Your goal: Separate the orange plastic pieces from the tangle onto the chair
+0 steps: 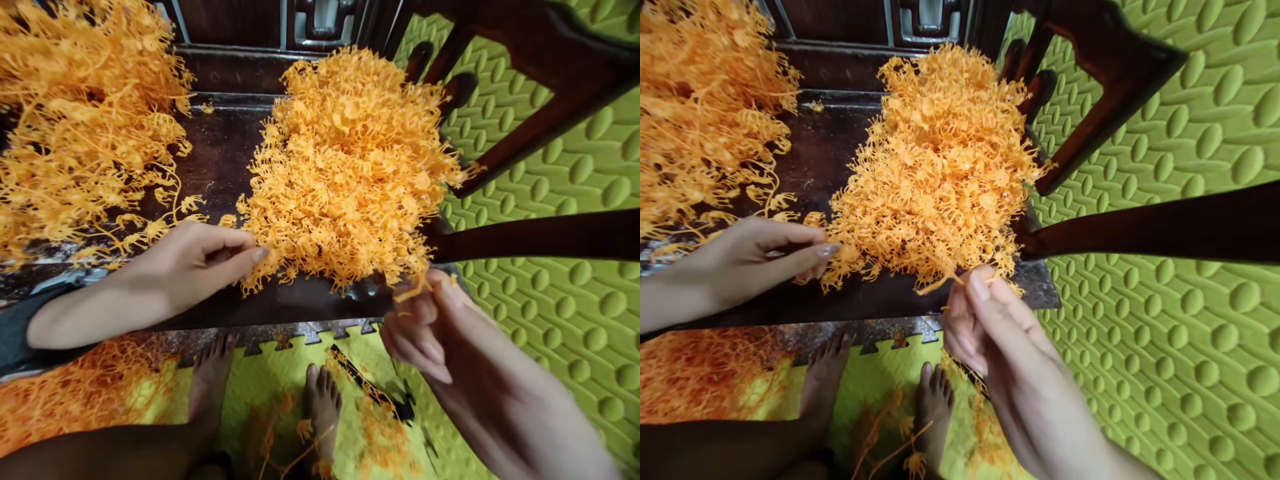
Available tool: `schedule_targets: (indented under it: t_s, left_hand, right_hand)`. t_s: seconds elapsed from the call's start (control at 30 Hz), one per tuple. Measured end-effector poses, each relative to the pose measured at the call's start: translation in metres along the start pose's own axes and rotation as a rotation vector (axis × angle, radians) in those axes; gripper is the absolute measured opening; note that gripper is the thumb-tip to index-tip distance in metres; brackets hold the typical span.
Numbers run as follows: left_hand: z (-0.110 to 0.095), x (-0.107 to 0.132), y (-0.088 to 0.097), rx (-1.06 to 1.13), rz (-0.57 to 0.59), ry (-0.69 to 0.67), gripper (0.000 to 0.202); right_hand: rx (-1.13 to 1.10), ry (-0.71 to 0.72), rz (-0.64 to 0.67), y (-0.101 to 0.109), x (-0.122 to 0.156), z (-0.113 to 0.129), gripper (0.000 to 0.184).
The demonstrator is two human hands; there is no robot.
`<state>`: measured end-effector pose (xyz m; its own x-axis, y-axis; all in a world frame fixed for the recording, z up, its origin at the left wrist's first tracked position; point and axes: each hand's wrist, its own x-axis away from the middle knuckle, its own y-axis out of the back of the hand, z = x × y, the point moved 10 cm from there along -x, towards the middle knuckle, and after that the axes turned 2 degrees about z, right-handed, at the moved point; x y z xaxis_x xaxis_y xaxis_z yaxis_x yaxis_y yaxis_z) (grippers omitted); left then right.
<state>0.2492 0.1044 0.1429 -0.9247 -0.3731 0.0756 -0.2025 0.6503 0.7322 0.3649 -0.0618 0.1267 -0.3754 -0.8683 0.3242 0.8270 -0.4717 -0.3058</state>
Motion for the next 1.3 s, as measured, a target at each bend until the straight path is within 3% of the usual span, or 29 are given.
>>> schedule_targets:
  t_s: [0.07,0.27,0.47,0.7,0.8,0.87,0.9,1.0,1.07,1.17,1.3]
  left_hand:
    - [0.002,-0.005,-0.005,-0.027,0.008,0.027,0.036]
    - [0.008,-0.005,0.009,-0.150,-0.132,-0.044,0.034]
    - [0.010,0.000,0.014,-0.164,-0.159,-0.026,0.021]
    - [-0.003,0.005,0.020,-0.149,-0.230,-0.110,0.014]
    - [-0.020,0.015,0.022,-0.115,-0.245,-0.158,0.010]
    - [-0.036,0.022,0.011,-0.047,-0.139,-0.222,0.012]
    - [-0.043,0.026,0.000,0.009,-0.032,-0.246,0.013]
    - [-0.051,0.040,-0.047,0.160,0.328,-0.211,0.021]
    - [-0.047,0.049,-0.075,0.204,0.471,-0.153,0.025]
    - [-0.035,0.055,-0.106,0.281,0.570,-0.091,0.025]
    - [-0.005,0.059,-0.126,0.287,0.569,-0.084,0.031]
  right_hand:
    - [0.000,-0.033,0.028,-0.005,-0.003,-0.003,0.026]
    - [-0.046,-0.098,0.105,-0.010,0.000,-0.014,0.026]
    - [-0.068,-0.164,0.159,-0.014,0.004,-0.032,0.023]
    - [-0.051,-0.252,0.195,-0.017,0.003,-0.056,0.020]
    - [0.014,-0.261,0.221,-0.019,0.004,-0.061,0.022]
    - [0.063,-0.255,0.255,-0.023,0.005,-0.063,0.022]
    - [0.089,-0.254,0.282,-0.026,0.006,-0.064,0.023]
    - [0.251,-0.268,0.352,-0.040,0.010,-0.074,0.028]
    - [0.433,-0.228,0.360,-0.048,0.009,-0.080,0.032]
    - [0.544,-0.178,0.333,-0.057,0.002,-0.091,0.037]
    - [0.388,-0.288,0.351,-0.059,-0.009,-0.133,0.037]
